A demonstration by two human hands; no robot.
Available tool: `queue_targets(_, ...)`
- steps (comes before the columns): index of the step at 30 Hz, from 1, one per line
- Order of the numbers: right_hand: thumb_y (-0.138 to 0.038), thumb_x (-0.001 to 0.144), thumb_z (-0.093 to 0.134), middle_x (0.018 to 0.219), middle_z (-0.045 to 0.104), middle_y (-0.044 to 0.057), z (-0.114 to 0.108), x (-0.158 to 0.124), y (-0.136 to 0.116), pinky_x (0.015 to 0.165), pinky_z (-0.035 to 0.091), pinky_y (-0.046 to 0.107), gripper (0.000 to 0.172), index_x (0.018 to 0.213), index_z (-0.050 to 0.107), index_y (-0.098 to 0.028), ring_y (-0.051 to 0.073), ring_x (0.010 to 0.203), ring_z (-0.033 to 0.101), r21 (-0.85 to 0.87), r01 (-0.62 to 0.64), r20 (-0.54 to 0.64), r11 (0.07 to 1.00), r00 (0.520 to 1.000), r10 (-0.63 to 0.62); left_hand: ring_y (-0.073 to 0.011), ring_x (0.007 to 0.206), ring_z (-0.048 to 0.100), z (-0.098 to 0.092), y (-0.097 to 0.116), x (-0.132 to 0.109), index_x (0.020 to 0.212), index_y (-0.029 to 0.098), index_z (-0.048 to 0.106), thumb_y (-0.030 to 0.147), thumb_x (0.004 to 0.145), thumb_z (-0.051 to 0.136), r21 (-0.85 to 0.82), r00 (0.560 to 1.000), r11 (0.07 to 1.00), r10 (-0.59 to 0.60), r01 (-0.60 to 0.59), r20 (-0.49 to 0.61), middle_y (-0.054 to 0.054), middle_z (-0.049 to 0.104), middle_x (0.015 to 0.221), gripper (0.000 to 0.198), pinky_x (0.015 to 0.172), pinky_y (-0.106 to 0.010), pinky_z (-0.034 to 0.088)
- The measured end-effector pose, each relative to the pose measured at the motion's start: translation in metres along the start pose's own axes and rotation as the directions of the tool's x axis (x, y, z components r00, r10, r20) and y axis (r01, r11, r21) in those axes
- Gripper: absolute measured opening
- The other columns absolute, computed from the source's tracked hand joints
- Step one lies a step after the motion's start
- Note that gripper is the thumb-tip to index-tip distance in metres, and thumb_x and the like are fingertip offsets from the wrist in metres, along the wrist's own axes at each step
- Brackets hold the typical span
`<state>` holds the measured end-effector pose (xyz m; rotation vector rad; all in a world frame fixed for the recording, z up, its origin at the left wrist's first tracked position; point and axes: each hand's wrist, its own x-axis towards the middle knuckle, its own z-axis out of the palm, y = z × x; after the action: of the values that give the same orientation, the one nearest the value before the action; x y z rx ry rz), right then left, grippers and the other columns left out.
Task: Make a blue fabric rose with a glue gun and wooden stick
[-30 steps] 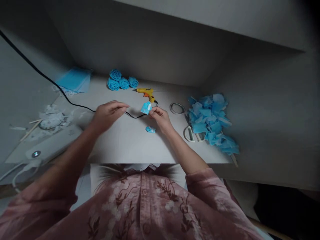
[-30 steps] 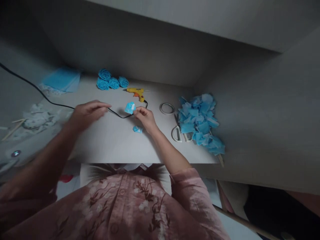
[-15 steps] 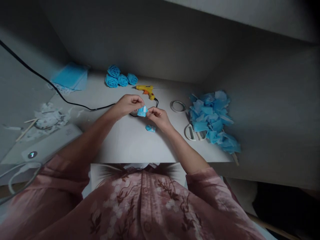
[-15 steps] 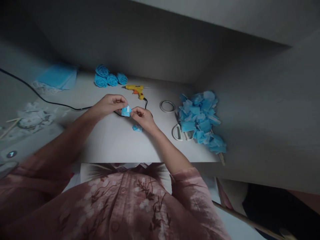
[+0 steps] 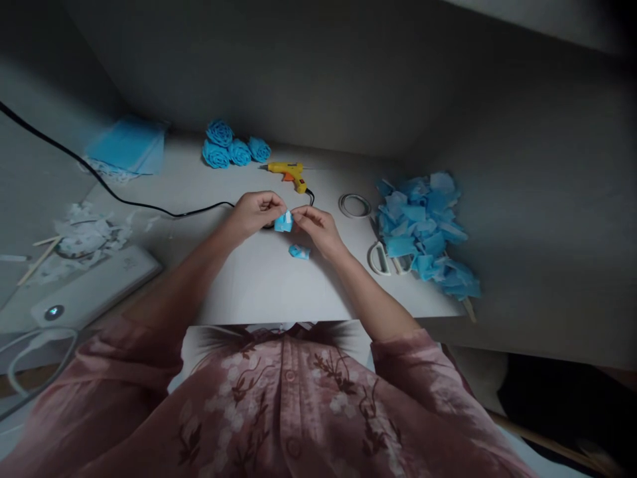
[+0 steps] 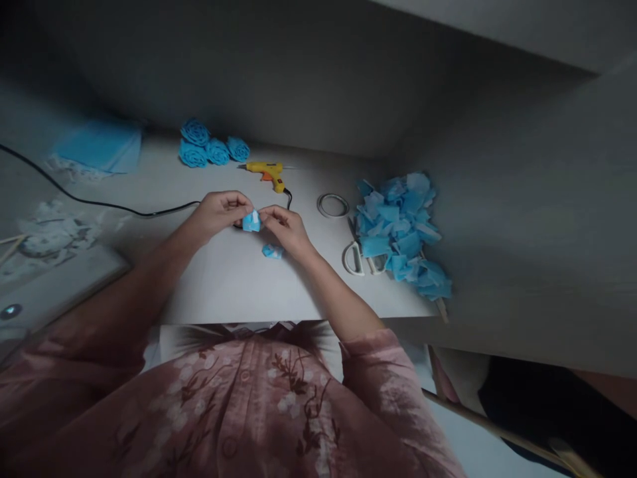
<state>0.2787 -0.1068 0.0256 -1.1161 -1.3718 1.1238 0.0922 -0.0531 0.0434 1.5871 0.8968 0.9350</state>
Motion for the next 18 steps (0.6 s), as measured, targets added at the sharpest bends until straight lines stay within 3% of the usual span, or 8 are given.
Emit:
queue_targets(6, -0.049, 0.083, 0.074, 0.073, 0.065, -0.001, -0.0004, 0.0015, 0.0023, 0.074, 0.046, 0.030, 0.029, 0.083, 0.073, -0.020, 0.014, 0.072, 0.056, -0.001, 0.018, 0.011, 1.000, 1.000, -0.018, -0.0114, 0.057, 0.053, 0.0014, 0.0002, -0.0031, 0.075, 0.017, 0.068, 0.033, 0.073, 0.075, 0.021, 1.000, 1.000, 0.016, -0.016, 0.007, 0.001, 0.061, 0.063, 0.017, 0.056, -0.024, 0.044)
queue_targets(10, -0.053, 0.083, 0.074, 0.086, 0.068, 0.000, -0.0019, 0.0039, 0.0049, 0.075, 0.046, 0.029, 0.033, 0.092, 0.073, -0.022, 0.015, 0.078, 0.057, -0.008, 0.062, -0.082, 0.998, 0.995, -0.062, -0.0111, 0.060, 0.053, 0.0021, -0.0016, -0.0023, 0.075, 0.016, 0.069, 0.031, 0.076, 0.071, 0.074, 0.997, 0.996, 0.060, -0.056, -0.054, 0.001, 0.062, 0.066, 0.014, 0.059, -0.024, 0.044)
queue_targets(13, -0.055, 0.085, 0.072, 0.084, 0.067, 0.000, -0.0035, 0.0048, 0.0047, 0.075, 0.045, 0.029, 0.034, 0.087, 0.070, -0.022, 0.015, 0.078, 0.056, -0.054, 0.099, -0.157, 0.994, 0.982, -0.106, -0.0117, 0.064, 0.055, 0.0027, -0.0046, -0.0003, 0.074, 0.017, 0.068, 0.026, 0.077, 0.069, 0.162, 0.979, 0.979, 0.145, -0.121, -0.141, 0.000, 0.064, 0.071, 0.010, 0.062, -0.024, 0.044)
queue_targets(18, -0.053, 0.086, 0.072, 0.077, 0.066, 0.000, -0.0033, 0.0023, 0.0014, 0.076, 0.047, 0.030, 0.033, 0.078, 0.068, -0.021, 0.015, 0.075, 0.056, -0.087, 0.115, -0.109, 0.990, 0.986, -0.124, -0.0119, 0.069, 0.055, 0.0045, -0.0075, 0.0008, 0.072, 0.018, 0.068, 0.018, 0.080, 0.066, 0.303, 0.920, 0.921, 0.319, -0.245, -0.228, -0.001, 0.065, 0.078, 0.008, 0.063, -0.023, 0.044)
